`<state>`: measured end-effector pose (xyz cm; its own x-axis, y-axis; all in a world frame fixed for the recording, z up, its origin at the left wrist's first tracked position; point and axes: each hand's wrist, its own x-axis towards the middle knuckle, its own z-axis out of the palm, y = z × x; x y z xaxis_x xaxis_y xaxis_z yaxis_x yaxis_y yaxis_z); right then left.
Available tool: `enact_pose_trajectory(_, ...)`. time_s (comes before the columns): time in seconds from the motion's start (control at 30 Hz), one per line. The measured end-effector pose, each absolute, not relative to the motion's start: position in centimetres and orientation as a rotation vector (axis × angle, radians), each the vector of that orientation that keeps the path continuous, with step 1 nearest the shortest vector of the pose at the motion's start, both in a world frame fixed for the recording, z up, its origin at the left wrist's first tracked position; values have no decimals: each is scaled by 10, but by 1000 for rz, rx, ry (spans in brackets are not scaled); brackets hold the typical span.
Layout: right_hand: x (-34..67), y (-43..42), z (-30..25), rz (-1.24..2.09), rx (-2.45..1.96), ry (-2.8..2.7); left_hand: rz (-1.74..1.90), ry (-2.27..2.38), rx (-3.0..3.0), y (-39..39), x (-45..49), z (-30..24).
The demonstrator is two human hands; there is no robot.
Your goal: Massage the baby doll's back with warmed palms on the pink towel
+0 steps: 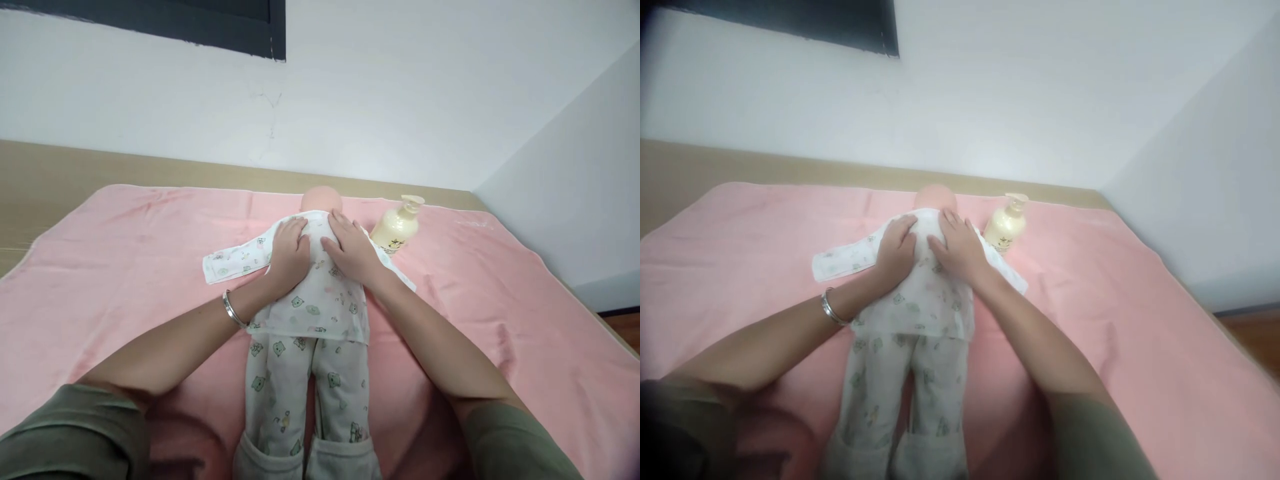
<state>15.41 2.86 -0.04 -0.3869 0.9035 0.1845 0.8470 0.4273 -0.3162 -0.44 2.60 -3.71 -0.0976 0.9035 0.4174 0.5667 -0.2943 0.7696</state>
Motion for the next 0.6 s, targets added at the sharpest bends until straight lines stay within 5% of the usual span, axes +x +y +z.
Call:
enact_pose_trajectory(0.27, 133, -4, -4, 136, -1230, -2477, 1310, 1575, 1893, 26, -7, -35)
enact_pose_trajectory(0.6, 138, -3, -7, 63, -1517, -2275, 1323, 1607, 1868, 24, -6, -35)
